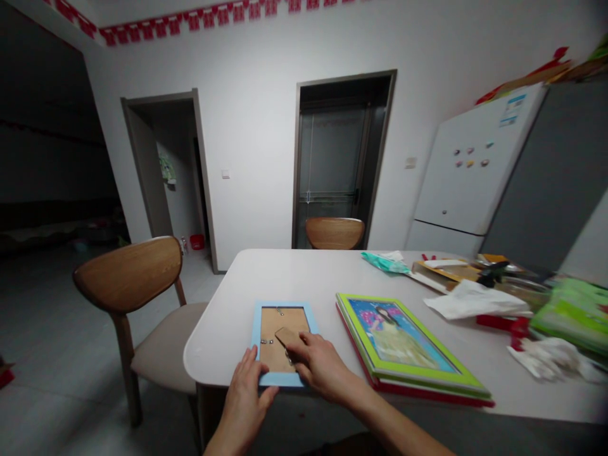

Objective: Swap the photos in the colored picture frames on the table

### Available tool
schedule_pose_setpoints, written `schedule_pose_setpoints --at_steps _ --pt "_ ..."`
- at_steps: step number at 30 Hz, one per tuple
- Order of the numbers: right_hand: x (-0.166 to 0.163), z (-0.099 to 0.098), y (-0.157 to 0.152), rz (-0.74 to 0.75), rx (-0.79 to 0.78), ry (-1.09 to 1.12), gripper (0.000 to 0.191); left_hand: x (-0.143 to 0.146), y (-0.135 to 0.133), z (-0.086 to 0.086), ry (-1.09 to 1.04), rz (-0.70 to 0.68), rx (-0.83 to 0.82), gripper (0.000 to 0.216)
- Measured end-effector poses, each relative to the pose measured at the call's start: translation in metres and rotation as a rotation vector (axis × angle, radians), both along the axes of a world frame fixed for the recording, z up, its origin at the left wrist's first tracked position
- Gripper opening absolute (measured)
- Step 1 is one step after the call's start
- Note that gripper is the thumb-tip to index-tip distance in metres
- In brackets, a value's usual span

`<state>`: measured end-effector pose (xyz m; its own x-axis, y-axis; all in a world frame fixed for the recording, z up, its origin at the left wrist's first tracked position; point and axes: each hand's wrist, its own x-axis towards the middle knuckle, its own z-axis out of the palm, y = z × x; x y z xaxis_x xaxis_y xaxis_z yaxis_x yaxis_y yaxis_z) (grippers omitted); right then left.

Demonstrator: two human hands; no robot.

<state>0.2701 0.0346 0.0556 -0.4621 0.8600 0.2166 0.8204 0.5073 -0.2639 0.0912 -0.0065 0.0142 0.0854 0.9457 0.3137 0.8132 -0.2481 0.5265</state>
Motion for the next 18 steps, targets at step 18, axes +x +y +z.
schedule_pose_setpoints --at_steps 18 --pt "-0.030 -0.006 0.029 0.089 0.018 0.075 0.027 -0.004 -0.001 -0.003 -0.006 0.001 0.046 0.015"
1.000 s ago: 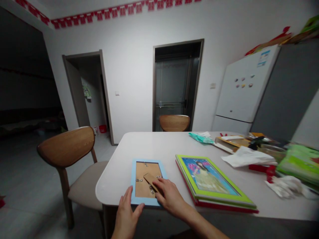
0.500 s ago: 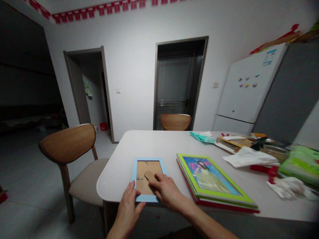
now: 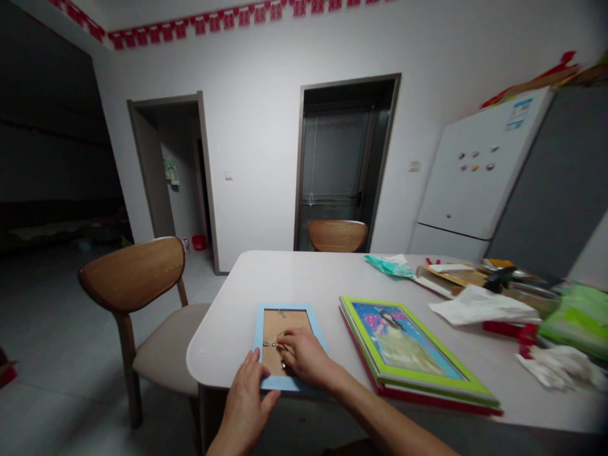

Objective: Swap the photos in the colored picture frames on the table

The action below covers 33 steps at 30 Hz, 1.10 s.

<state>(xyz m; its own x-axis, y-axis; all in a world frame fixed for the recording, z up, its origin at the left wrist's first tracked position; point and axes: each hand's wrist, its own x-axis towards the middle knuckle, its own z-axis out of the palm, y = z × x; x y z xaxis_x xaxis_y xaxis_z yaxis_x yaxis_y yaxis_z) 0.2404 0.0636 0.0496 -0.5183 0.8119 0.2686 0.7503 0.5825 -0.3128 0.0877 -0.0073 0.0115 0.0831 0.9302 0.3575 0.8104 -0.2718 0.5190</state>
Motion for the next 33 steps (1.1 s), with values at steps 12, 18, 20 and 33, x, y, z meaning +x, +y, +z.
schedule_pose_setpoints --at_steps 12,18,20,33 --pt "-0.038 -0.010 0.025 -0.217 0.007 0.026 0.022 0.004 -0.004 0.006 0.016 0.005 0.005 0.014" --pt "-0.025 -0.009 0.037 -0.225 0.019 0.012 0.030 0.006 -0.008 0.004 0.027 0.025 0.004 0.016" --pt "-0.018 -0.009 0.046 -0.266 0.017 0.000 0.033 0.007 -0.010 0.003 0.033 0.026 -0.003 0.017" --pt "-0.007 -0.014 0.065 -0.368 -0.056 -0.033 0.033 0.010 -0.013 0.009 -0.047 -0.006 -0.048 0.018"
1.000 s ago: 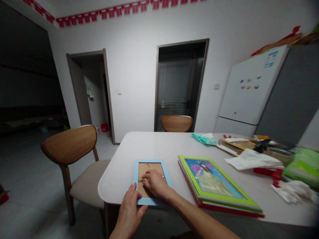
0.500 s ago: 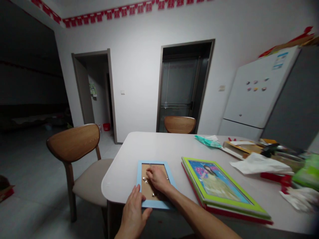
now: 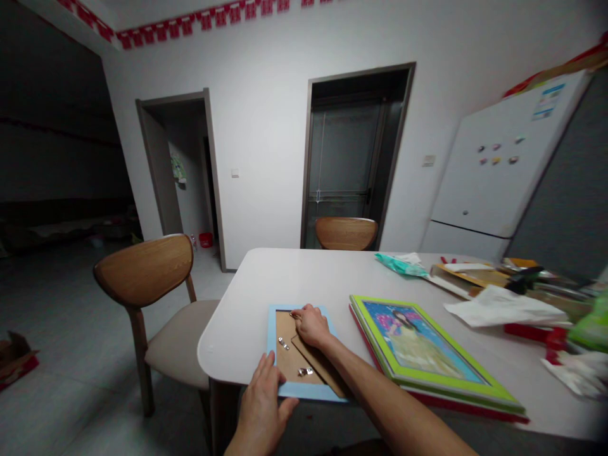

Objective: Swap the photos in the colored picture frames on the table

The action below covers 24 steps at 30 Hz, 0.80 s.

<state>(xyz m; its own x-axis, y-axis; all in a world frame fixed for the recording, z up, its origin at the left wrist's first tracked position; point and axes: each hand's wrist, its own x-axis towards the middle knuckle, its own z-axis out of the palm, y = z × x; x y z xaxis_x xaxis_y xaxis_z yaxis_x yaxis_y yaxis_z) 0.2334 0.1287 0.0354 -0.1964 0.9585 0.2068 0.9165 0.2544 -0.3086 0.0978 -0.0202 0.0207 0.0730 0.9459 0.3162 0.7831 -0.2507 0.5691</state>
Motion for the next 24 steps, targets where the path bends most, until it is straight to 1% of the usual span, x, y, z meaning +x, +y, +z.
schedule_pose_setpoints --at_steps 4,7,10,15,20,22,24 --pt "0.021 0.011 -0.006 0.071 0.004 0.000 0.044 -0.002 0.001 0.001 -0.031 0.001 -0.014 0.019" --pt "0.042 0.017 -0.012 0.115 -0.028 -0.028 0.037 -0.002 0.001 0.000 -0.033 0.002 -0.023 0.020" --pt "0.056 0.016 -0.020 0.129 -0.052 -0.054 0.029 -0.003 0.002 0.000 -0.012 0.006 -0.017 0.021" --pt "0.053 0.011 -0.027 0.095 -0.016 -0.046 0.028 -0.002 0.002 0.000 0.034 -0.001 -0.011 0.020" --pt "0.050 0.013 -0.029 0.070 0.023 -0.027 0.026 -0.002 0.003 0.000 0.041 0.001 0.001 0.019" --pt "0.049 0.014 -0.036 0.082 0.048 -0.014 0.026 -0.003 0.004 0.000 0.018 -0.002 0.008 0.020" --pt "0.047 0.014 -0.048 0.129 0.076 0.032 0.029 -0.003 0.005 -0.001 0.003 -0.005 0.007 0.020"
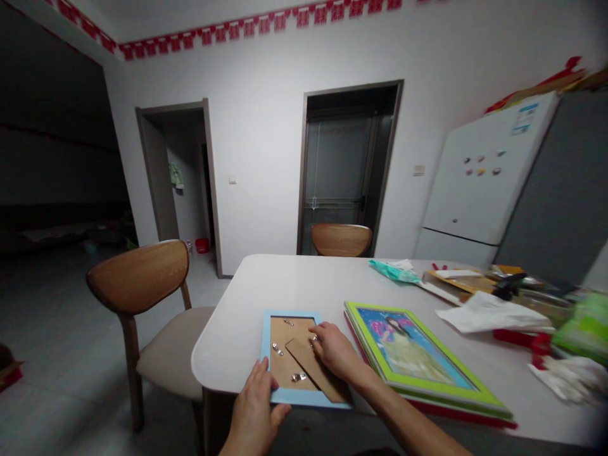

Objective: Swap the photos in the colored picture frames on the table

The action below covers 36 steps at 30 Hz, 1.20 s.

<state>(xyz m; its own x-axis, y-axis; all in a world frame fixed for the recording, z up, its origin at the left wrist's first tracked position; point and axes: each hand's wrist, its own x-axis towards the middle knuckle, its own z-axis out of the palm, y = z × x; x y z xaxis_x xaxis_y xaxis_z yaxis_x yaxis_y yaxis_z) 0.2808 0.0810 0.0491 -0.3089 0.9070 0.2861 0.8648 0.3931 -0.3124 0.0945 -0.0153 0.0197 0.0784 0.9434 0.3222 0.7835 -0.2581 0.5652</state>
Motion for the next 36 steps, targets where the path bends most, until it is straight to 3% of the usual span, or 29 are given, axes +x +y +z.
schedule_pose_setpoints --at_steps 5,10,15,19,23,26,30,36 --pt "-0.007 0.003 -0.030 0.209 -0.054 0.018 0.029 0.001 0.001 0.001 0.003 0.016 -0.016 0.019" --pt "-0.006 0.003 -0.036 0.122 -0.062 -0.052 0.028 0.002 0.001 0.002 0.008 0.015 -0.025 0.017" --pt "-0.004 0.001 -0.031 0.099 -0.067 0.083 0.035 0.002 0.004 0.001 -0.058 0.021 -0.037 0.026" --pt "-0.005 0.019 -0.033 0.077 -0.012 0.113 0.029 0.008 0.010 0.013 -0.240 0.065 -0.032 0.043" --pt "-0.016 0.043 -0.046 0.108 0.055 0.179 0.029 0.013 0.021 0.030 -0.584 0.014 -0.001 0.041" --pt "-0.023 0.052 -0.051 0.198 0.089 0.272 0.030 0.002 0.031 0.035 -0.812 0.055 0.020 0.037" --pt "-0.012 0.038 -0.043 0.091 0.093 0.281 0.032 -0.041 0.036 0.029 -0.818 0.162 -0.039 0.041" --pt "0.016 -0.004 -0.028 -0.139 -0.012 0.018 0.042 -0.096 0.040 0.016 -0.655 0.277 -0.094 0.042"
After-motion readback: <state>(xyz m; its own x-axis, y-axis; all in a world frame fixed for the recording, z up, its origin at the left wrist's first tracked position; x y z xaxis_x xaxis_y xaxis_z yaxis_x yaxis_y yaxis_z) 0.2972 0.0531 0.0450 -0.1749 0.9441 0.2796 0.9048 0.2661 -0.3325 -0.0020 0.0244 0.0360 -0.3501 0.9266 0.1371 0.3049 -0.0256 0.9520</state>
